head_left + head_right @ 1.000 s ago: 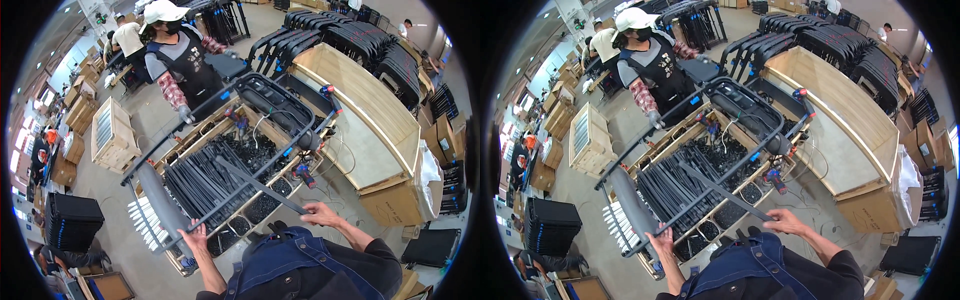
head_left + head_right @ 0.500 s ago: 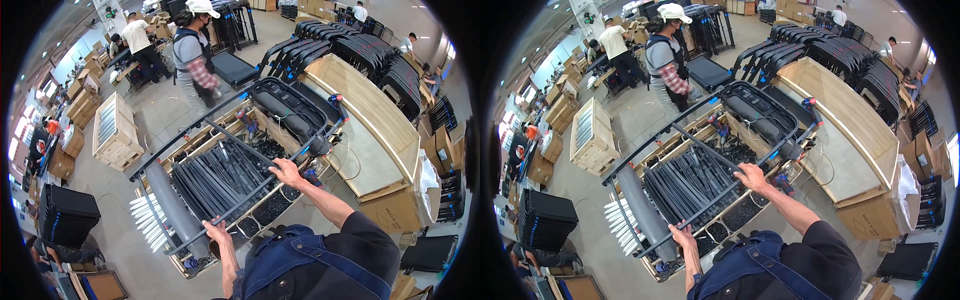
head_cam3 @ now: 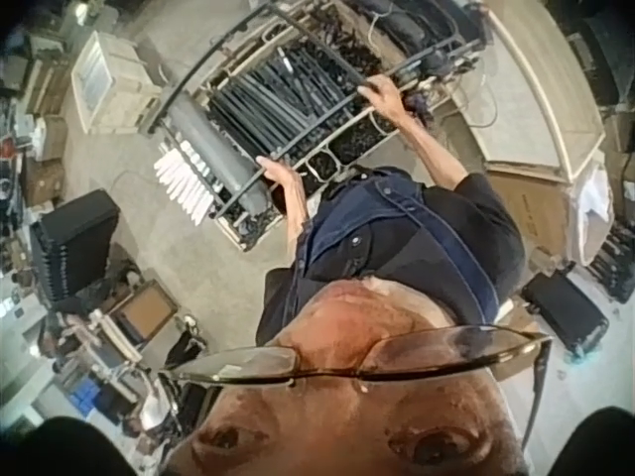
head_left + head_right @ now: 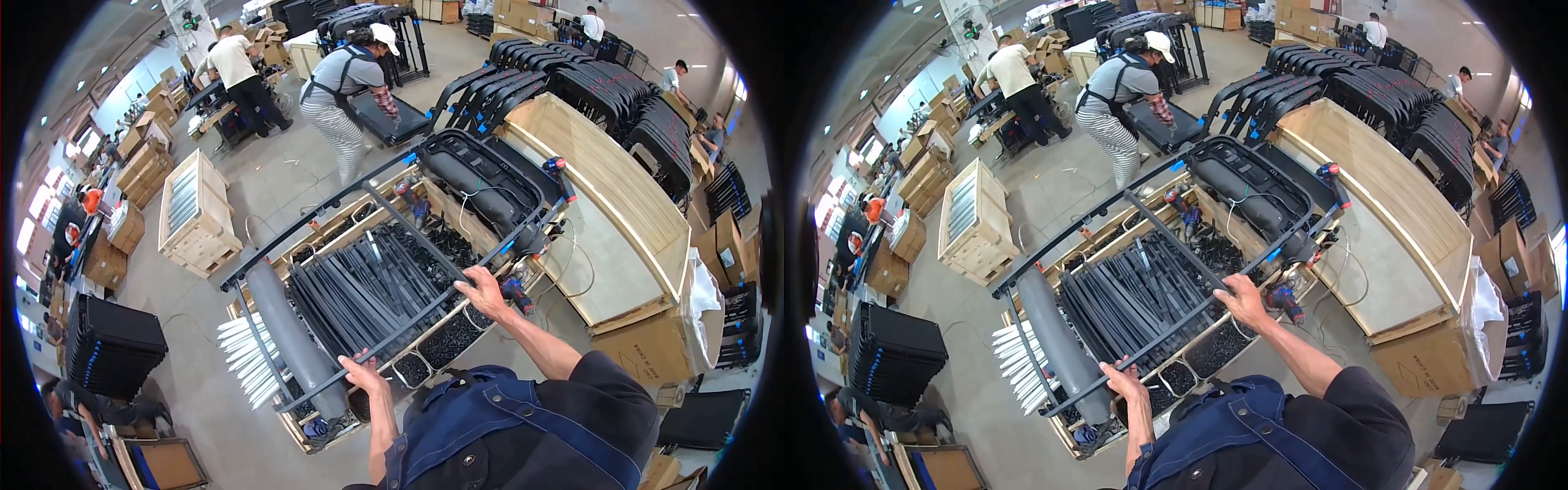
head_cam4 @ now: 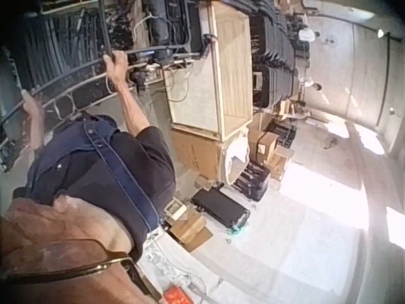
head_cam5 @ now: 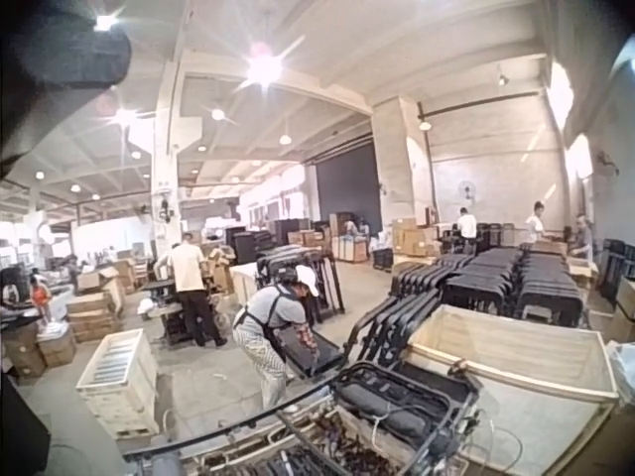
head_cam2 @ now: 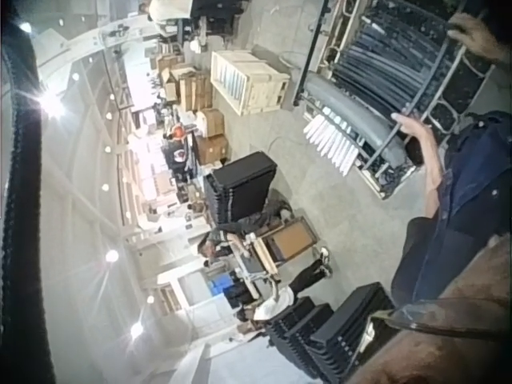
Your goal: Assembling the motor cover and internal components of a treadmill using power tools on a factory floor.
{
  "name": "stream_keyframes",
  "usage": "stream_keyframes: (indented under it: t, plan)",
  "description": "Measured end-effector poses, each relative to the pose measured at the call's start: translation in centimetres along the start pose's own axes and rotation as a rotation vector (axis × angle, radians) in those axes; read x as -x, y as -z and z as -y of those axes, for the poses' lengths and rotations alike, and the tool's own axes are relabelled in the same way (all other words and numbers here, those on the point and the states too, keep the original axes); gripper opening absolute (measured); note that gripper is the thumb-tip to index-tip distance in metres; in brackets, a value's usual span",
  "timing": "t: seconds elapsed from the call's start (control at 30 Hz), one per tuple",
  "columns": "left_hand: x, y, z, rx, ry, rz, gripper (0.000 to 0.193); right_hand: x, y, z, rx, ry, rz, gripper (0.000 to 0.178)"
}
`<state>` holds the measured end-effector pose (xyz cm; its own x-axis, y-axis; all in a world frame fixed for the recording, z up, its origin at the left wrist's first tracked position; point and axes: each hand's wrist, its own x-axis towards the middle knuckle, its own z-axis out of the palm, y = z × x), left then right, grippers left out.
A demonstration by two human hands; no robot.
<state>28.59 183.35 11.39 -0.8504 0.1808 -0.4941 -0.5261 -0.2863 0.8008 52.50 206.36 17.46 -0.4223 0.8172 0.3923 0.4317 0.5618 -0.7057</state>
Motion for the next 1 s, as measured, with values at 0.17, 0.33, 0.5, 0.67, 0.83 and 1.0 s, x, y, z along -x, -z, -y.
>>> stream_keyframes:
  t: [0.17,0.33,0.5,0.67,0.83,1.0]
  plan:
    - [-0.3,0.1,0.3,0.008,-0.019,-0.006,0.051,5.4,2.5,1.0,-0.573,-0.575,0.190,0.033]
    - [-2.4,4.7,0.7,-0.044,0.451,0.414,0.072,8.5,3.9,-0.2,-0.669,-0.660,0.173,0.030]
    - [15.3,-8.0,-9.6,-0.429,0.025,0.872,0.032,11.2,5.6,-2.8,-0.684,-0.728,0.118,0.032]
    - [29.9,-15.9,-22.5,0.073,-1.025,1.052,0.011,12.9,7.5,-4.0,-0.707,-0.728,0.107,0.028]
    - [36.1,-15.1,-33.9,-0.268,-0.681,1.898,0.038,12.4,8.3,-3.5,-0.785,-0.700,0.235,0.032]
    - [37.5,-16.2,-31.4,0.032,-0.788,1.919,0.031,12.7,8.8,-4.6,-0.766,-0.670,0.202,0.034]
